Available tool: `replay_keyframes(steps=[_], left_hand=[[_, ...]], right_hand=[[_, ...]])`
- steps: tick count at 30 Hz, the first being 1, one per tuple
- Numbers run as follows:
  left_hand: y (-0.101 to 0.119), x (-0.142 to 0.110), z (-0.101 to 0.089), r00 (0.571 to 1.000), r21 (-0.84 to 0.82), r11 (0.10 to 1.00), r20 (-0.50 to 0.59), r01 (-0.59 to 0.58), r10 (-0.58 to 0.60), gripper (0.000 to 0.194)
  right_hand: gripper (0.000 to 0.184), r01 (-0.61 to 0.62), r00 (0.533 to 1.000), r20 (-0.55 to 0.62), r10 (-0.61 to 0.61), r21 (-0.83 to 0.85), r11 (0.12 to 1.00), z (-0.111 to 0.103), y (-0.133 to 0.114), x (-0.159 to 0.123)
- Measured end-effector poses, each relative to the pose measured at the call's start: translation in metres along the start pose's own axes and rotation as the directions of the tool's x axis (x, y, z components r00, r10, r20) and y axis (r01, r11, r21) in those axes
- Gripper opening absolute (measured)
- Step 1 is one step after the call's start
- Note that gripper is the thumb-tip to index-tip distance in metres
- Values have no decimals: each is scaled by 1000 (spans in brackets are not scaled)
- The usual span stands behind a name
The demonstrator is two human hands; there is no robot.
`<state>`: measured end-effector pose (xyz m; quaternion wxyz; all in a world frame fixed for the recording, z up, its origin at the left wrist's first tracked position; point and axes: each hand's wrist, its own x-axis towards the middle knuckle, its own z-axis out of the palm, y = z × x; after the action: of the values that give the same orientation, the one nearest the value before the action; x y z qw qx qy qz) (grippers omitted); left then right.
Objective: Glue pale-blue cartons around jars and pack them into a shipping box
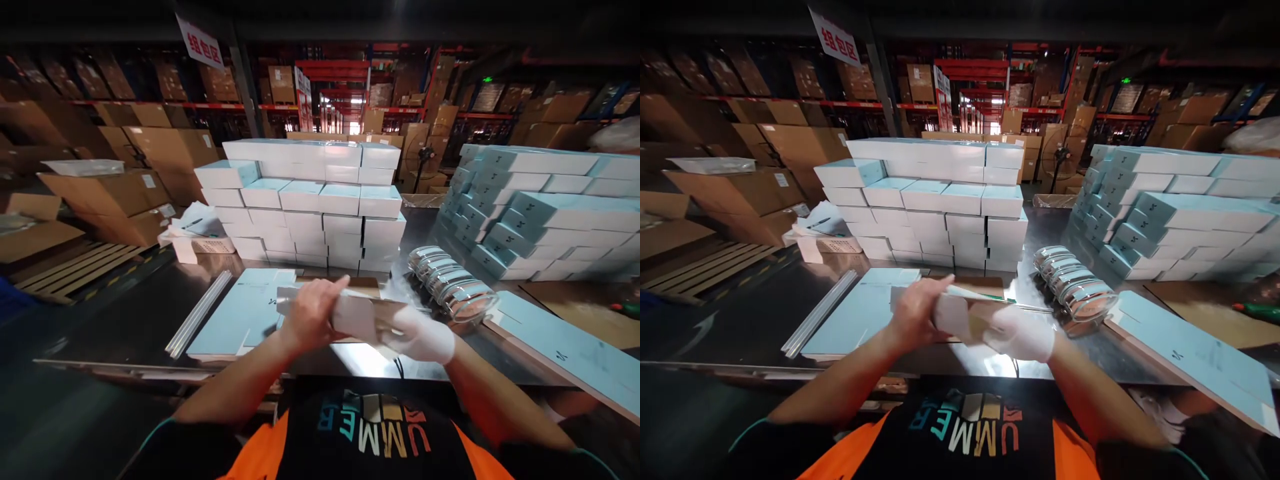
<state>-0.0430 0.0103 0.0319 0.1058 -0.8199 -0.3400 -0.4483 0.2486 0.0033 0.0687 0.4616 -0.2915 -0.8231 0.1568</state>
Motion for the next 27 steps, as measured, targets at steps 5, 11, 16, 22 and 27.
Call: replay_keyframes(steps=[5,11,16,22,27], left_hand=[[-11,-6,14,770,-445,764,-219,468,-599,136],[-7,-16,37,857,-558,773,-198,301,-476,130],[-7,-26,35,927,-437,861,-138,259,-349,48],[-3,-46,39,913,-489,835,-168,250,-372,71],[-11,-46,22,883,-433,831,-144,350,-447,54]], right_hand=[[102,-101,948,-272,167,239,966,18,17,-10],[103,-285,927,-93,364,456,843,66,21,-1],[75,-317,915,-23,402,574,755,67,22,6],[46,-427,790,-281,544,383,819,81,14,22],[51,-347,863,-304,404,226,910,61,53,18]])
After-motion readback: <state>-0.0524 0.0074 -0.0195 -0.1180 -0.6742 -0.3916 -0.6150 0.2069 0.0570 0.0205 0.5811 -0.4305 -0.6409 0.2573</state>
